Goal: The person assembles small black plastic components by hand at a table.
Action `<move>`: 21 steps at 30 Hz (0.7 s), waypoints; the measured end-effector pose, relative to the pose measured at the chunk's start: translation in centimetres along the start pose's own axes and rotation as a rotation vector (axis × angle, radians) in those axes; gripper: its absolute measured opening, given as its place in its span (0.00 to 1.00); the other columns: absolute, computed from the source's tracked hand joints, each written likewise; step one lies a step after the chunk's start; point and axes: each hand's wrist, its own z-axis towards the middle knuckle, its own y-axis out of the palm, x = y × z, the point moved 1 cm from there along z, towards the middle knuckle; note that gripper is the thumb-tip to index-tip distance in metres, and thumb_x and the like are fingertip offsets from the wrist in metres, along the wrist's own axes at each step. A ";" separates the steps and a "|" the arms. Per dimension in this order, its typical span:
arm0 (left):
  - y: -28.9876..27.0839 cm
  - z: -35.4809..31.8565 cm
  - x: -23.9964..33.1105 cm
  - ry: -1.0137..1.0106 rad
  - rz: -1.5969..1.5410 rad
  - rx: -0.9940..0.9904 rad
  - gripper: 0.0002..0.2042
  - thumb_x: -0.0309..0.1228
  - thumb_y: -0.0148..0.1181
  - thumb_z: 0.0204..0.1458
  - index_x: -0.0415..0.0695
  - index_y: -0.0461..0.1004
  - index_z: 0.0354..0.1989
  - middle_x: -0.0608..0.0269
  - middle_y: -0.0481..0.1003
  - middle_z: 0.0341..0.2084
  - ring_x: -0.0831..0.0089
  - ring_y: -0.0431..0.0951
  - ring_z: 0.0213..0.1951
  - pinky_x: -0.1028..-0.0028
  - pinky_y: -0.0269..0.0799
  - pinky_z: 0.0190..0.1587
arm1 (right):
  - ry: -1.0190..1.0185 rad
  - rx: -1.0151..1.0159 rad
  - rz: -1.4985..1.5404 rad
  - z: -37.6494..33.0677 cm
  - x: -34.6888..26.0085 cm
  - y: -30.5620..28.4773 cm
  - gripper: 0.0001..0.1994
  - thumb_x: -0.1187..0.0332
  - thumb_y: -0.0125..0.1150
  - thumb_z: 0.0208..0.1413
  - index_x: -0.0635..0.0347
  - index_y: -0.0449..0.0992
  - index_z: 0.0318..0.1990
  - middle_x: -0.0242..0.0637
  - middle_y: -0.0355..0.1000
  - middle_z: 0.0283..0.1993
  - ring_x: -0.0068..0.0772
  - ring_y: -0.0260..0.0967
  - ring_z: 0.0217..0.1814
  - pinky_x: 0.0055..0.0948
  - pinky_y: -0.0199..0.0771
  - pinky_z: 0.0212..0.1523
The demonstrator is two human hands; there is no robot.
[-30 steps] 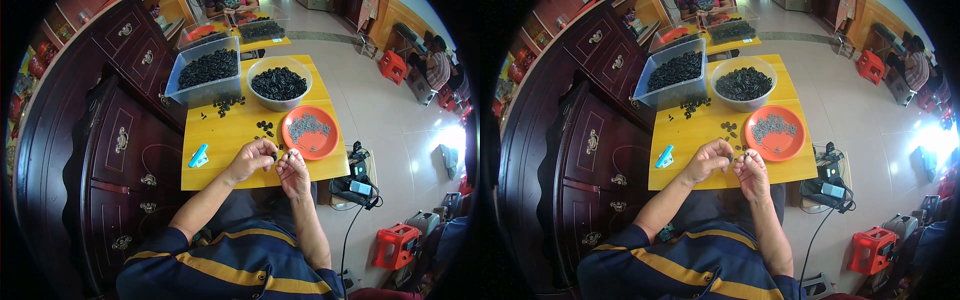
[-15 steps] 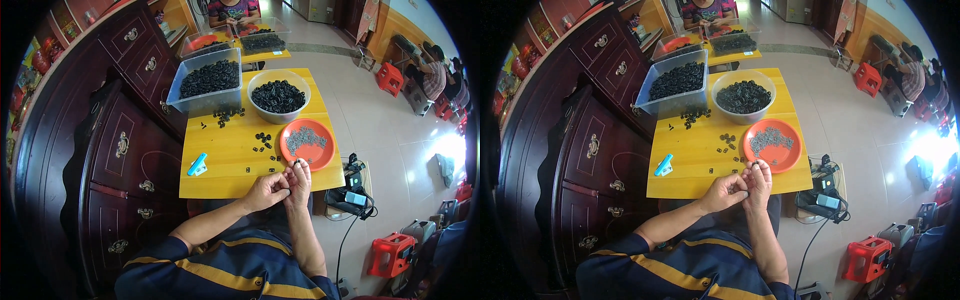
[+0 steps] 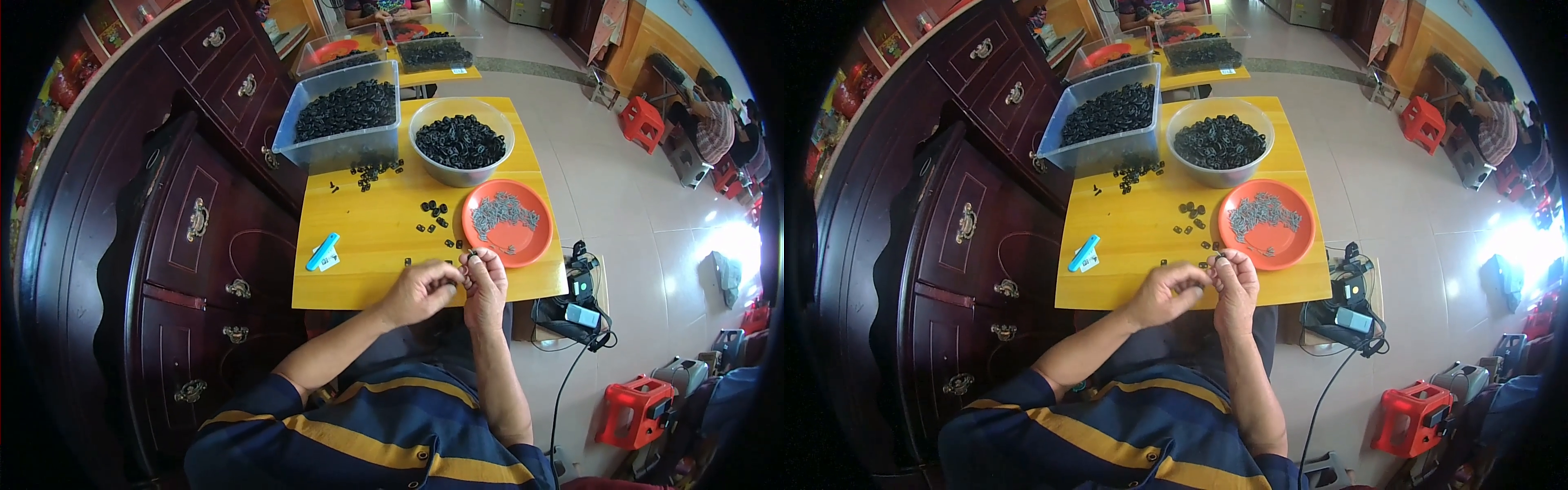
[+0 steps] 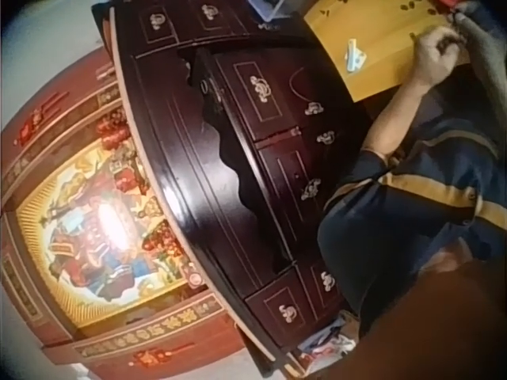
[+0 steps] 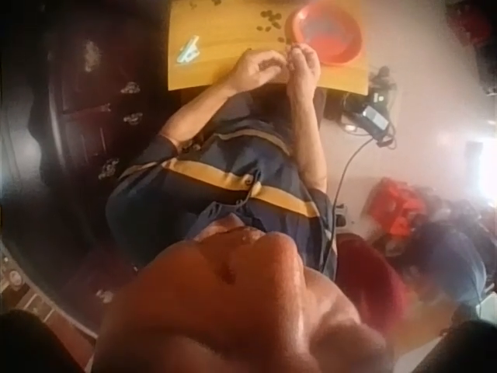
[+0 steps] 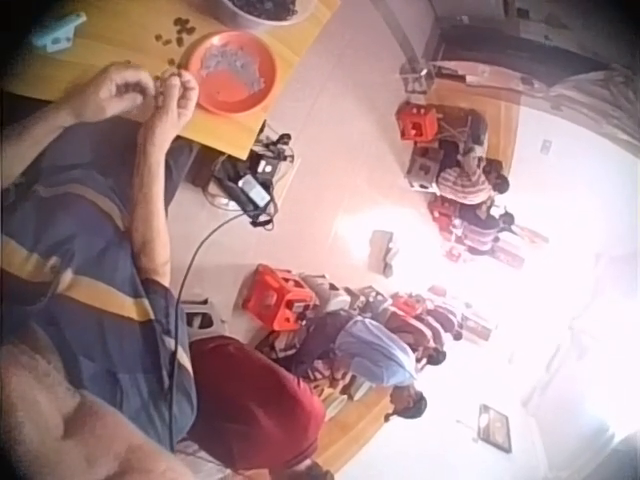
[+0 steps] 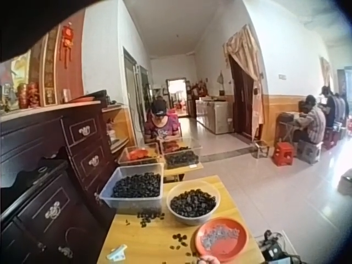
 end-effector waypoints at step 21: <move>-4.3 1.5 -0.1 0.039 0.133 0.055 0.12 0.22 0.70 0.48 0.39 0.77 0.42 0.71 0.74 0.26 0.86 0.71 0.26 0.83 0.70 0.30 | 0.035 -0.176 -0.283 -0.8 0.9 0.9 0.06 0.75 0.58 0.61 0.64 0.74 0.44 0.30 0.74 0.36 0.19 0.69 0.35 0.20 0.69 0.39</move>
